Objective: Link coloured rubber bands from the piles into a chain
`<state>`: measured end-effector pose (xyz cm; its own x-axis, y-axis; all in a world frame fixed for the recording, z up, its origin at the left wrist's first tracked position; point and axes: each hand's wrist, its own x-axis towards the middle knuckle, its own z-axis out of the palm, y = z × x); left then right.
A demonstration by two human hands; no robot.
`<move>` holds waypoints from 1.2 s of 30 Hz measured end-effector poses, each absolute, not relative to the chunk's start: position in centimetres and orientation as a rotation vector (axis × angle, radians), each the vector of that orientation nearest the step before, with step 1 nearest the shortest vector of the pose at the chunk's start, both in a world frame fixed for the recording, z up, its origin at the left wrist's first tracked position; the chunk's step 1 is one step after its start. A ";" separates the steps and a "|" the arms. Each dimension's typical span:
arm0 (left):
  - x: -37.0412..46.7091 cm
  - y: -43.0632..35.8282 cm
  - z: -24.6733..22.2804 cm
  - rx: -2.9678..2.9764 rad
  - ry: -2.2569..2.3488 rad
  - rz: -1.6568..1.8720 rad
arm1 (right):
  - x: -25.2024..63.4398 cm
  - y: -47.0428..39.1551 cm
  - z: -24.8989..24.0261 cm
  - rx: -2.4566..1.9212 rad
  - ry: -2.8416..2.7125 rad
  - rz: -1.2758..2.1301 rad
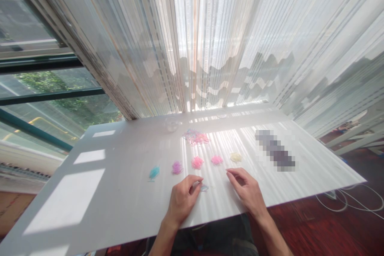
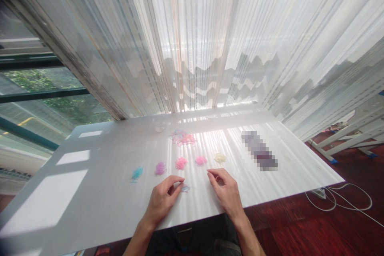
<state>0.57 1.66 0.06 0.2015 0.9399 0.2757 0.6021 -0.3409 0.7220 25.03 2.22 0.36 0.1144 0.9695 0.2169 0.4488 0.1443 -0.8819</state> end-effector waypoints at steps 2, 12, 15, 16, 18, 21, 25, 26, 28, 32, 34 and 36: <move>0.6 1.6 0.1 2.016 1.430 0.972 | 25.3 2.4 0.4 -1.453 -1.480 0.680; 0.6 1.6 0.1 2.030 1.423 1.000 | 29.5 5.9 1.3 -1.573 -1.420 0.516; 0.7 1.6 0.2 2.023 1.425 1.000 | 30.3 6.9 1.4 -1.632 -1.388 0.520; 0.7 1.6 0.3 2.022 1.426 1.000 | 30.4 7.1 1.4 -1.644 -1.383 0.520; 0.7 1.7 0.3 2.024 1.426 1.004 | 30.5 7.3 1.3 -1.660 -1.384 0.516; 0.7 1.7 0.3 2.027 1.425 1.007 | 30.4 7.3 1.1 -1.672 -1.405 0.491; 0.7 1.6 0.4 2.017 1.423 0.989 | 30.1 7.2 0.9 -1.657 -1.449 0.442; 0.7 1.6 0.4 2.012 1.424 0.982 | 30.1 7.1 0.8 -1.648 -1.463 0.430; 0.7 1.6 0.5 2.004 1.431 0.974 | 30.1 7.1 0.7 -1.626 -1.491 0.408; 0.7 1.6 0.5 1.989 1.445 0.989 | 30.1 6.9 0.6 -1.600 -1.490 0.355; 0.7 1.6 0.5 1.972 1.446 0.998 | 29.7 6.4 0.7 -1.573 -1.484 0.303; 0.7 1.6 0.5 1.948 1.443 1.001 | 28.7 5.5 1.0 -1.505 -1.517 0.277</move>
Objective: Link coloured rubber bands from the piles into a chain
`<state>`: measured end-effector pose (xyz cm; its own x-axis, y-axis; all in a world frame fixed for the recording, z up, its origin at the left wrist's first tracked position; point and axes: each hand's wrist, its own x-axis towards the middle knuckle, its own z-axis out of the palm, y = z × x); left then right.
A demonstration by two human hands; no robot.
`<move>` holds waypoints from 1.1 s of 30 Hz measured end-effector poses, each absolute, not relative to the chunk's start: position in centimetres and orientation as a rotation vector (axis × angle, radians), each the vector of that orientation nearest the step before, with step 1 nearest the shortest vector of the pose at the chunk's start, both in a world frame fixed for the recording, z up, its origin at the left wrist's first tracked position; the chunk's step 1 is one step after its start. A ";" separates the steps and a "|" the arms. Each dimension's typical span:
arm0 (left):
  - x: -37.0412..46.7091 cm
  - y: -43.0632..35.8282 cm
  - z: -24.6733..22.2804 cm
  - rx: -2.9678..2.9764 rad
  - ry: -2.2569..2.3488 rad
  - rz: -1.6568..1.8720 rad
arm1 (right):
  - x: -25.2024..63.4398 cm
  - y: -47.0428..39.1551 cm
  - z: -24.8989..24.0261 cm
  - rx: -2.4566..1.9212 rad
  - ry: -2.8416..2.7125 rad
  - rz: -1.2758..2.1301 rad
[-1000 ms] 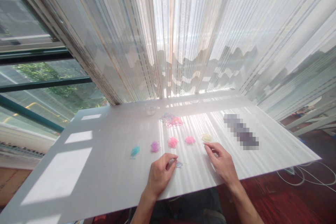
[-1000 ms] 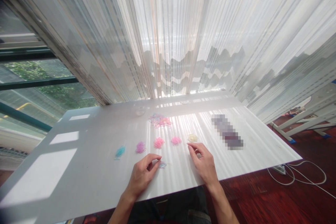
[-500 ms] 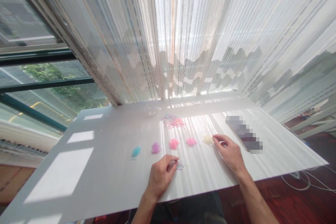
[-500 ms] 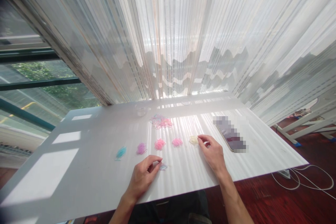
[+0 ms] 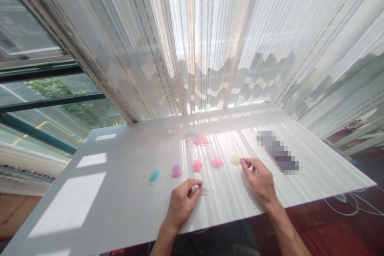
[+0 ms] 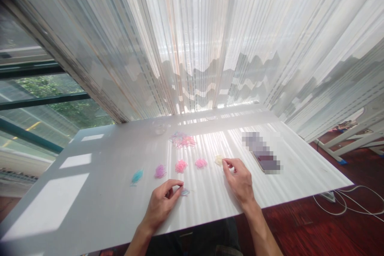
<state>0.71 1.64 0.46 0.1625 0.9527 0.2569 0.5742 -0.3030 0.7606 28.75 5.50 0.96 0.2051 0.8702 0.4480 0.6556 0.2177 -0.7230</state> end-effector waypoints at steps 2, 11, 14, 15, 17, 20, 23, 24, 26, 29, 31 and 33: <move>0.7 1.7 0.4 1.922 1.433 1.000 | 27.2 4.4 1.2 -1.407 -1.588 0.337; 0.5 1.5 0.1 1.903 1.336 1.033 | 21.2 2.5 0.5 -1.128 -1.840 0.689; 0.4 1.4 0.0 1.891 1.328 1.050 | 21.1 2.6 0.1 -1.152 -1.844 0.710; 0.4 1.4 -0.1 1.885 1.326 1.052 | 21.1 2.6 0.1 -1.154 -1.847 0.714; 0.5 1.4 0.0 1.866 1.325 1.054 | 21.2 2.5 -0.1 -1.142 -1.868 0.718; 0.5 1.4 0.1 1.837 1.334 1.070 | 21.3 2.5 -0.3 -1.106 -1.910 0.700; 0.5 1.5 0.2 1.821 1.352 1.076 | 21.3 2.5 -0.3 -1.095 -1.929 0.678; 0.5 1.5 0.2 1.819 1.357 1.076 | 21.2 2.5 -0.3 -1.094 -1.932 0.675; 0.5 1.5 0.3 1.818 1.364 1.074 | 21.2 2.5 -0.2 -1.095 -1.930 0.674; 0.6 1.5 0.3 1.818 1.363 1.079 | 21.2 2.5 -0.2 -1.100 -1.915 0.668; 0.6 1.5 0.2 1.811 1.355 1.086 | 21.2 2.5 -0.2 -1.104 -1.908 0.661; 0.7 1.5 0.1 1.808 1.344 1.096 | 21.2 2.5 -0.2 -1.106 -1.904 0.656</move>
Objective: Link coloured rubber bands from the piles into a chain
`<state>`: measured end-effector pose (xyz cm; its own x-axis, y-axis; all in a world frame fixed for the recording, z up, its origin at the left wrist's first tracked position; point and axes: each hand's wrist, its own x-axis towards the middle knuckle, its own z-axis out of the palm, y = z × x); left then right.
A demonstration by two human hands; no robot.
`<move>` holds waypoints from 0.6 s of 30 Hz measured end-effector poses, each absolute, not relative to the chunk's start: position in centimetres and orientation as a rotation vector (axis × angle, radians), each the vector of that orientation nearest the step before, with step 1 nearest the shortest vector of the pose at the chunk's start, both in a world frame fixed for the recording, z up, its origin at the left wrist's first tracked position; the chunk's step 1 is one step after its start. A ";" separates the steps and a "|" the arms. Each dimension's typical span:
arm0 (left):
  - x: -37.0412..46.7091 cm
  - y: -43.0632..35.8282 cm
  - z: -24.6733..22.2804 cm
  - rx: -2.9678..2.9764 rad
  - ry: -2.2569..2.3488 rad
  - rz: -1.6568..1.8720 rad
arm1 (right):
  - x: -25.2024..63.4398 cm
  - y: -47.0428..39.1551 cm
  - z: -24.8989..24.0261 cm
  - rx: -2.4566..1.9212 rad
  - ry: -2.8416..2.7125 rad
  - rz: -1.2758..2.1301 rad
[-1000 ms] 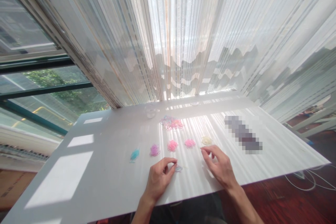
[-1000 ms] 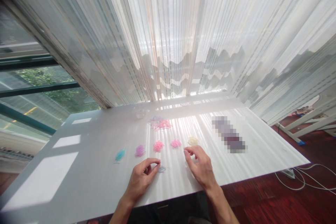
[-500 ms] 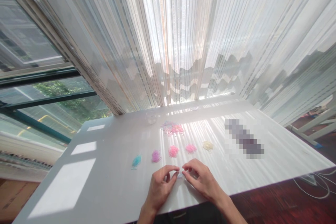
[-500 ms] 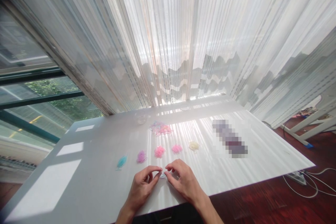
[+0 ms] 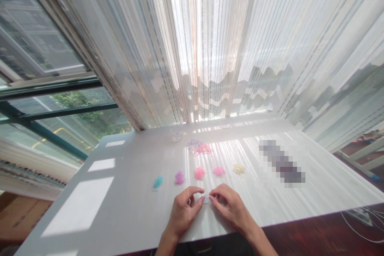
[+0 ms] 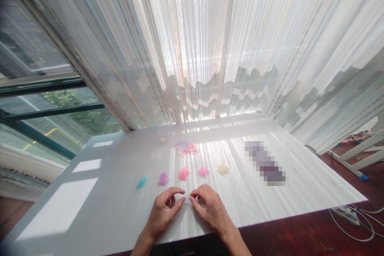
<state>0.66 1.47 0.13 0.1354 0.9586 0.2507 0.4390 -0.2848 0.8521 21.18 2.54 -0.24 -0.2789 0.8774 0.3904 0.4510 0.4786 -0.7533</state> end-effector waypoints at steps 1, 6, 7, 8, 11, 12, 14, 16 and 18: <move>0.7 1.5 0.1 1.813 1.342 1.099 | 21.2 2.6 -0.2 -1.107 -1.903 0.655; 0.7 1.5 0.1 1.895 1.369 1.071 | 21.2 2.7 -0.1 -1.102 -1.902 0.664; 0.7 1.5 0.1 1.913 1.375 1.062 | 21.2 2.8 0.0 -1.098 -1.903 0.668; 0.8 1.5 0.1 1.928 1.379 1.058 | 21.2 2.8 0.0 -1.093 -1.906 0.672; 0.8 1.5 0.2 1.960 1.382 1.066 | 21.2 2.8 -0.1 -1.092 -1.904 0.686; 0.8 1.5 0.2 1.967 1.384 1.070 | 21.2 2.8 -0.1 -1.096 -1.899 0.692; 0.8 1.5 0.3 1.979 1.389 1.070 | 21.1 2.8 -0.2 -1.100 -1.891 0.705; 0.8 1.5 0.4 1.986 1.392 1.068 | 21.1 2.8 -0.2 -1.101 -1.888 0.714; 0.8 1.3 0.5 1.989 1.387 1.055 | 21.1 2.8 -0.1 -1.098 -1.892 0.716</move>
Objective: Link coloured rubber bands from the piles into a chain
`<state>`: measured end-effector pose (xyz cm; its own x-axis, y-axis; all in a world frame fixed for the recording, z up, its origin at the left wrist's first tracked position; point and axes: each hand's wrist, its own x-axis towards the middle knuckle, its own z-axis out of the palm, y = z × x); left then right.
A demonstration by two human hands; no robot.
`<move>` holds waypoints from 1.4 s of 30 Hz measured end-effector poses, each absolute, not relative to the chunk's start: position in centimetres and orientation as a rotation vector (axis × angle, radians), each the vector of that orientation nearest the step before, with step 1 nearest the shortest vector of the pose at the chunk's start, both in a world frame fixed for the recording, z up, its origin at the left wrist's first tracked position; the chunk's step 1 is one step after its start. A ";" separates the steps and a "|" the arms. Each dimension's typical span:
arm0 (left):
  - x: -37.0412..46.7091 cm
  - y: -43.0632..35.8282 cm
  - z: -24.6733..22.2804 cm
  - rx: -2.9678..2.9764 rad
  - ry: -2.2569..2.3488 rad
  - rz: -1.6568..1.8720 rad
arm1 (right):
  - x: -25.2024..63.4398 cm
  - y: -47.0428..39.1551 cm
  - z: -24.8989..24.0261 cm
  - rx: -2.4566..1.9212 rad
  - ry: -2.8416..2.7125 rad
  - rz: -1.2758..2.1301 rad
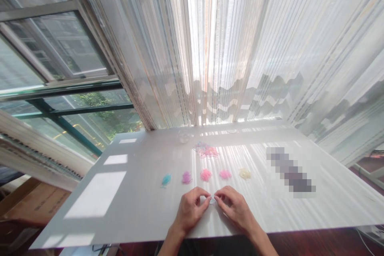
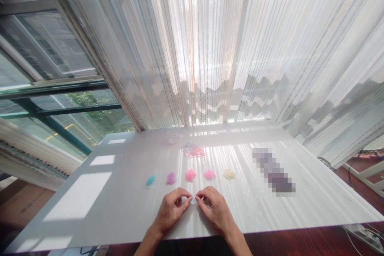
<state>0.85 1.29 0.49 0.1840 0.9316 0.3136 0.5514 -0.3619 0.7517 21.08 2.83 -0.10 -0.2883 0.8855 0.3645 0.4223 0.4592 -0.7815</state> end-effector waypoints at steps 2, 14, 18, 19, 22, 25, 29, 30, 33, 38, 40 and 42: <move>0.9 1.0 0.6 1.986 1.382 1.036 | 21.1 2.8 0.0 -1.092 -1.903 0.713; -8.8 -0.4 1.7 1.968 1.754 1.199 | 21.3 3.0 0.2 -1.105 -1.906 0.739; -13.6 -0.5 1.6 1.992 1.975 1.161 | 21.3 3.2 -0.1 -1.122 -1.912 0.736; -14.3 -0.5 1.6 2.001 2.000 1.145 | 21.3 3.2 -0.1 -1.125 -1.912 0.732; -15.0 -0.1 1.6 2.019 2.024 1.091 | 21.2 3.2 -0.2 -1.128 -1.916 0.722; -14.8 0.3 1.6 2.031 2.006 1.006 | 21.2 3.1 -0.2 -1.132 -1.905 0.718; -14.7 0.5 1.2 2.022 2.014 0.944 | 21.2 3.0 -0.2 -1.145 -1.889 0.716; -14.7 0.5 1.1 2.016 2.023 0.938 | 21.2 2.9 -0.3 -1.146 -1.892 0.719; -14.8 0.4 0.8 2.009 2.036 0.925 | 21.3 3.0 -0.3 -1.144 -1.899 0.729; -14.8 0.3 0.6 1.988 2.053 0.932 | 21.3 3.0 -0.3 -1.155 -1.899 0.732; -14.8 0.3 0.7 1.967 2.067 0.919 | 21.3 3.0 -0.4 -1.154 -1.901 0.733; -14.7 0.4 0.7 1.945 2.086 0.895 | 21.3 3.0 -0.4 -1.153 -1.910 0.733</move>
